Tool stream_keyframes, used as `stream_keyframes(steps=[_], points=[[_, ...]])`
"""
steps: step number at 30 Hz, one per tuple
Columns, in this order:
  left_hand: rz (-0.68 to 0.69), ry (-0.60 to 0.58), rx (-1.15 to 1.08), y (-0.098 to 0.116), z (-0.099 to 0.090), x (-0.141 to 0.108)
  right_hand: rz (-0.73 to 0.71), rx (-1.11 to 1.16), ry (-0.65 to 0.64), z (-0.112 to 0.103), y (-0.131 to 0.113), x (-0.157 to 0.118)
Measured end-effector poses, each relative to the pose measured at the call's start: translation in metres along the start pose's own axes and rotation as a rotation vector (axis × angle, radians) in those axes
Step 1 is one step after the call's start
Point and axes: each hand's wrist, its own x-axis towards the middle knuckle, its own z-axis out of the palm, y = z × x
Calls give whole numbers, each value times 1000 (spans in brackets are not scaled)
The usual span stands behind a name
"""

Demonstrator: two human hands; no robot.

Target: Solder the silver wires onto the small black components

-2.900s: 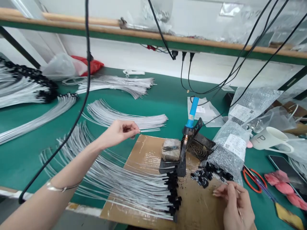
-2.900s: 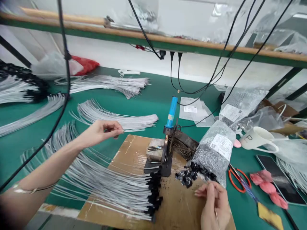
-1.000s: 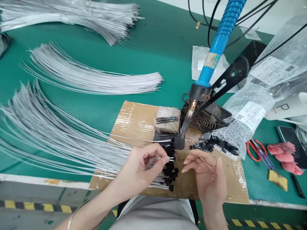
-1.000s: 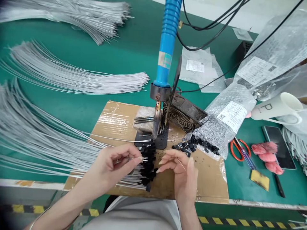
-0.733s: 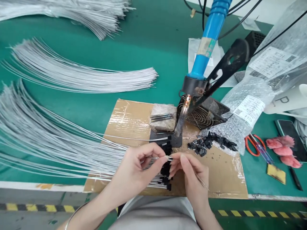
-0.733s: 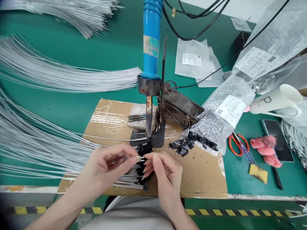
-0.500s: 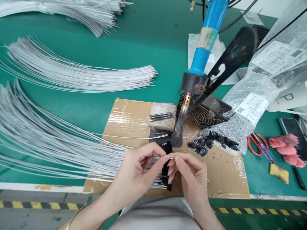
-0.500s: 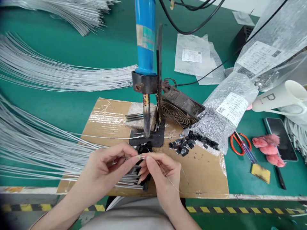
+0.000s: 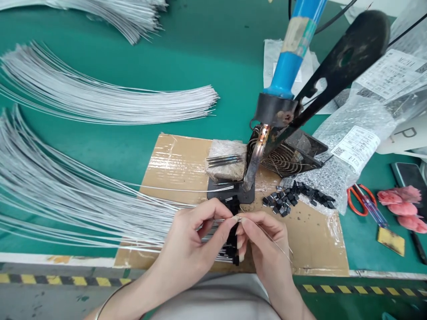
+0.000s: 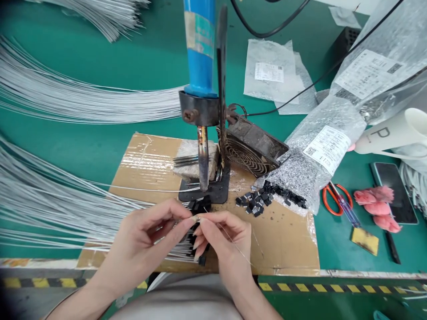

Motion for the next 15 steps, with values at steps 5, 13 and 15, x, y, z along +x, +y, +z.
stream_keyframes(steps=[5, 13, 15], points=[[-21, -1, -1, 4, 0, 2, 31, -8, 46, 3, -3, -2], [-10, -12, 10, 4, 0, 2, 73, 41, 17, 3, -7, 1], [-29, -42, 8, 5, -1, 3, 118, 41, 13, 2, -10, 2]])
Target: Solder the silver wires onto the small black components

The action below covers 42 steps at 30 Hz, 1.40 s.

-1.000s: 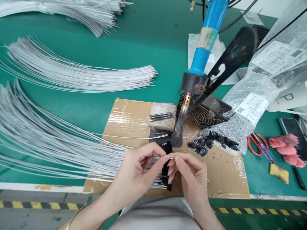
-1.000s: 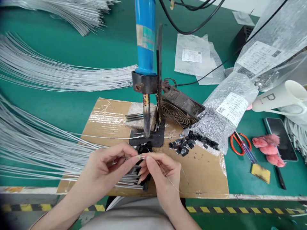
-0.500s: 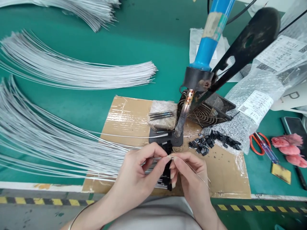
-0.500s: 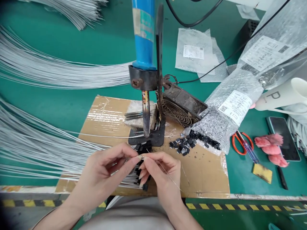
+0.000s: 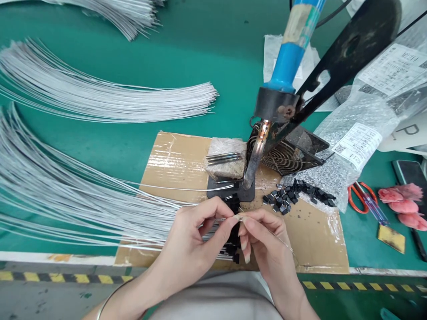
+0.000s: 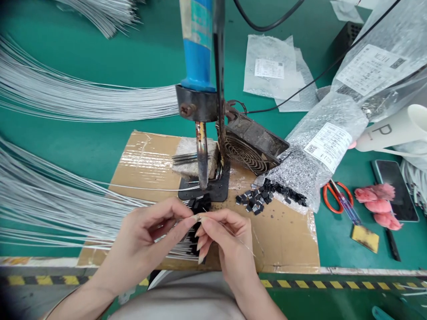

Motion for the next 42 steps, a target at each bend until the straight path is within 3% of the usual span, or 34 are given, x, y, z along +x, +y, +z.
stream_keyframes(steps=[7, 24, 42], points=[[-27, -30, -1, 5, -3, 2, 62, 41, -26, -1, -3, 1], [121, 128, 51, -3, 6, -2, 19, 89, -30, 2, 3, 1], [147, 270, 19, -9, 21, -5, 2, 135, -30, 4, 7, 0]])
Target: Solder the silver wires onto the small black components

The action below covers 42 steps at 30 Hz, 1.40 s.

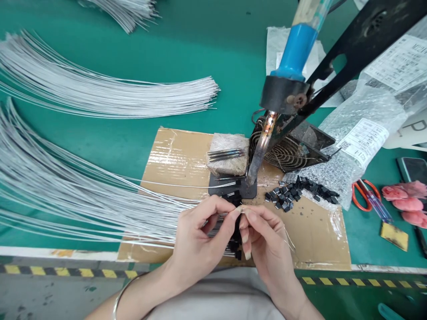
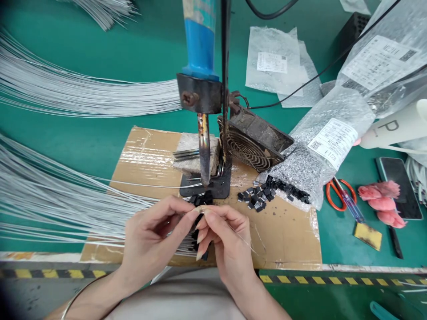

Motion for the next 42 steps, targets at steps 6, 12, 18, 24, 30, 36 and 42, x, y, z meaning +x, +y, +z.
stream_keyframes(steps=[6, 12, 18, 24, 30, 36, 42], points=[[-63, -16, -46, 0, -1, 1, -74, -50, 24, 3, -1, 0], [-141, -56, -125, 4, -4, 3, -186, -171, 18, -2, 1, -2], [-163, -36, -139, 4, -5, 6, -214, -212, 2, -9, 1, -2], [-91, -29, -69, 2, -6, 3, -212, -253, 64, -5, 2, -2], [-2, -29, -32, 2, -6, 1, -177, -239, 82, -2, 2, -2], [52, -1, 38, 4, -4, 1, -124, -168, 80, -1, 0, -2], [109, 47, 100, 6, -1, 1, -72, -116, 76, 4, -5, 1]])
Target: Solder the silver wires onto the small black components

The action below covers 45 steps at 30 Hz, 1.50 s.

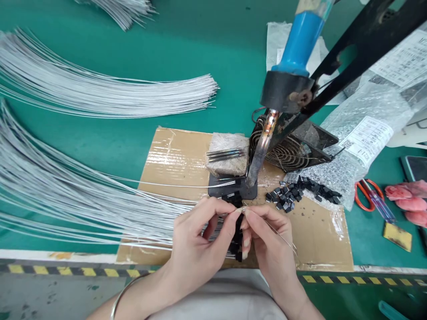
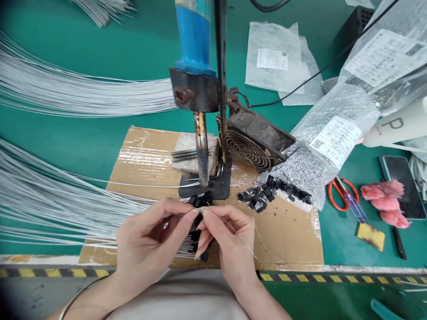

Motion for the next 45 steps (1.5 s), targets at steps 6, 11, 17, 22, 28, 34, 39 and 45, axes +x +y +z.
stream_keyframes(steps=[6, 11, 17, 22, 28, 34, 39, 45], points=[[-5, -27, 18, -2, -1, -3, 58, 11, 1, -2, -3, 2], [5, -53, 41, -4, -4, -3, 127, -15, -49, -8, -10, 5], [28, -75, 48, -4, -4, 0, 166, -55, -83, -13, -13, 6], [-25, -38, 12, -5, -2, -3, 134, -12, -47, -8, -7, 5], [2, 0, 22, -5, 2, -3, 108, -3, -29, -6, -4, 3], [17, -2, 26, -6, 3, -4, 92, 11, -38, -7, -3, 3], [2, -20, 24, -6, 2, -5, 64, -7, -32, -8, -2, 2], [-22, -36, 3, -5, -1, -5, 56, -28, -26, -9, -2, 2]])
